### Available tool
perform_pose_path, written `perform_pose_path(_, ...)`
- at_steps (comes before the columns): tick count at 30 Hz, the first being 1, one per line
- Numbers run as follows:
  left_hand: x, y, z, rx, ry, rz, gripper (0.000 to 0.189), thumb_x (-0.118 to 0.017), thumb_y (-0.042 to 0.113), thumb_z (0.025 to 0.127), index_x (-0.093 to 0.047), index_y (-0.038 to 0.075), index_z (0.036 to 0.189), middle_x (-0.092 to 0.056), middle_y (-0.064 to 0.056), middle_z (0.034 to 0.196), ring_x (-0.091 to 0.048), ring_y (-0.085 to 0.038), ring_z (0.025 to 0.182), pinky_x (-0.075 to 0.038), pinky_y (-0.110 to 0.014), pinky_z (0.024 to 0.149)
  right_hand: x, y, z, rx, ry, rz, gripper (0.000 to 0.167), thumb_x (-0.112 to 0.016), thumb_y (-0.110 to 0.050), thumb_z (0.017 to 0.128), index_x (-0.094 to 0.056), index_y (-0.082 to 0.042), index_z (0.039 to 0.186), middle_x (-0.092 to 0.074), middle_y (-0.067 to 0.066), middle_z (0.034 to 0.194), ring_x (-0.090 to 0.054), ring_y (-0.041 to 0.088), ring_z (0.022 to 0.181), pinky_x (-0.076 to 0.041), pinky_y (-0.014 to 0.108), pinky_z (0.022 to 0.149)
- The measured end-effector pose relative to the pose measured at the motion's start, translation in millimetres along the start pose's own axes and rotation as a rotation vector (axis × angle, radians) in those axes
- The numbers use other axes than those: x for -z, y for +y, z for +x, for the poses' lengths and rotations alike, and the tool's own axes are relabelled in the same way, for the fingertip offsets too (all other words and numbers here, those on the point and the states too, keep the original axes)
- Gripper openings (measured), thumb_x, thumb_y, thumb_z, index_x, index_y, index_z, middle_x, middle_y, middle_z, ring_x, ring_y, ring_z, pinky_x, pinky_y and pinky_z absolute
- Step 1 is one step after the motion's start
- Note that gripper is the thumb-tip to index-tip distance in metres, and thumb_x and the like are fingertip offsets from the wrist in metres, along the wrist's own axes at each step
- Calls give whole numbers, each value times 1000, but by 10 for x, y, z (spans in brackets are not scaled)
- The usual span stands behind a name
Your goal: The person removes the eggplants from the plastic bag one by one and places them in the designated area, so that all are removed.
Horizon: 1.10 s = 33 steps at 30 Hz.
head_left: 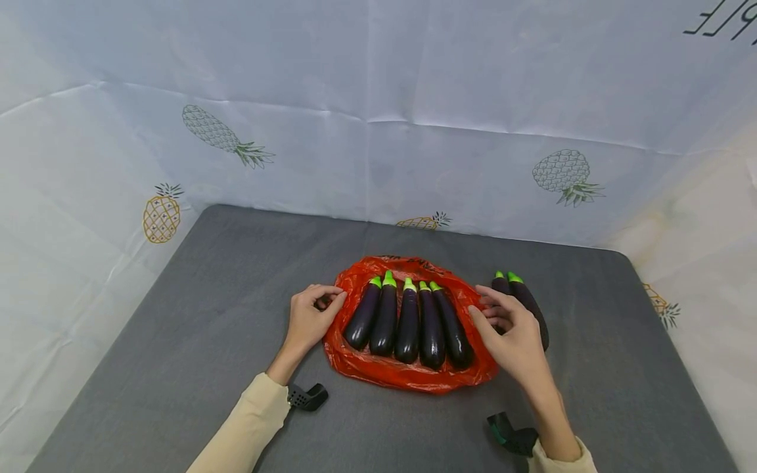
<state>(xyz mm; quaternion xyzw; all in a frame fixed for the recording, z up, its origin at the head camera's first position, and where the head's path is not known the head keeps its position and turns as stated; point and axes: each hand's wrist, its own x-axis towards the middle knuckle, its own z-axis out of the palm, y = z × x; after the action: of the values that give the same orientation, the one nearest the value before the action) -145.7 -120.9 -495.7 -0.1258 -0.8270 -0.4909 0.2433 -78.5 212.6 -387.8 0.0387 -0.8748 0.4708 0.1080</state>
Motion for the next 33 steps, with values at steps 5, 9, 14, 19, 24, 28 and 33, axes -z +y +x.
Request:
perform_pose_path(5, -6, 10, 3, 12, 5, 9, 8, -81, 2, 82, -80, 8, 88, -72, -5, 73, -57, -5, 63, -46, -16, 61, -43, 0, -14, 5, -17, 15, 38, -73, -8, 94, -67, -2, 130, -69, 19, 118, -57, -9, 89, -48, 4, 79)
perform_pose_path(9, -3, 22, 6, 16, 5, 8, 7, -81, 2, 83, -80, 7, 87, -72, -4, 73, -57, -5, 63, -46, -15, 61, -83, 2, -20, 9, -31, 21, 39, -73, -9, 93, -67, -1, 131, -68, 19, 118, -58, -9, 88, -49, 4, 79)
perform_pose_path(14, -3, 17, 6, 12, 7, 4, 6, -80, 2, 84, -79, 8, 86, -72, -4, 73, -57, -6, 63, -46, -16, 61, -132, 15, -22, 6, -45, 13, 39, -75, -8, 92, -67, 0, 129, -69, 18, 118, -60, -6, 87, -50, 4, 79)
perform_pose_path(19, 0, 19, 4, 24, -2, 1, 3, -80, 4, 85, -79, 7, 87, -72, -4, 74, -57, -6, 64, -46, -16, 61, -171, 36, -22, -17, -72, -34, 39, -75, -9, 91, -68, 0, 129, -69, 17, 119, -63, 3, 89, -50, 6, 81)
perform_pose_path(24, 6, 34, 7, 35, -12, -5, 4, -81, 5, 84, -79, 6, 88, -72, -5, 74, -56, -6, 64, -46, -16, 61, -198, 56, -16, -48, -97, -86, 41, -76, -10, 91, -67, 0, 130, -69, 17, 119, -67, 18, 92, -51, 8, 82)
perform_pose_path(28, 3, 22, 6, 31, -9, -5, 7, -81, 3, 84, -79, 8, 88, -72, -5, 74, -56, -6, 64, -46, -17, 61, -208, 75, -10, -50, -104, -108, 41, -76, -10, 91, -67, 1, 130, -70, 17, 117, -67, 23, 92, -53, 11, 82)
perform_pose_path(33, 0, 13, 6, 24, -6, -2, 6, -81, 4, 84, -79, 8, 88, -72, -4, 74, -56, -6, 64, -46, -17, 61, -219, 108, -7, -44, -123, -142, 41, -76, -12, 91, -68, 1, 129, -70, 17, 111, -69, 27, 94, -61, 33, 85)
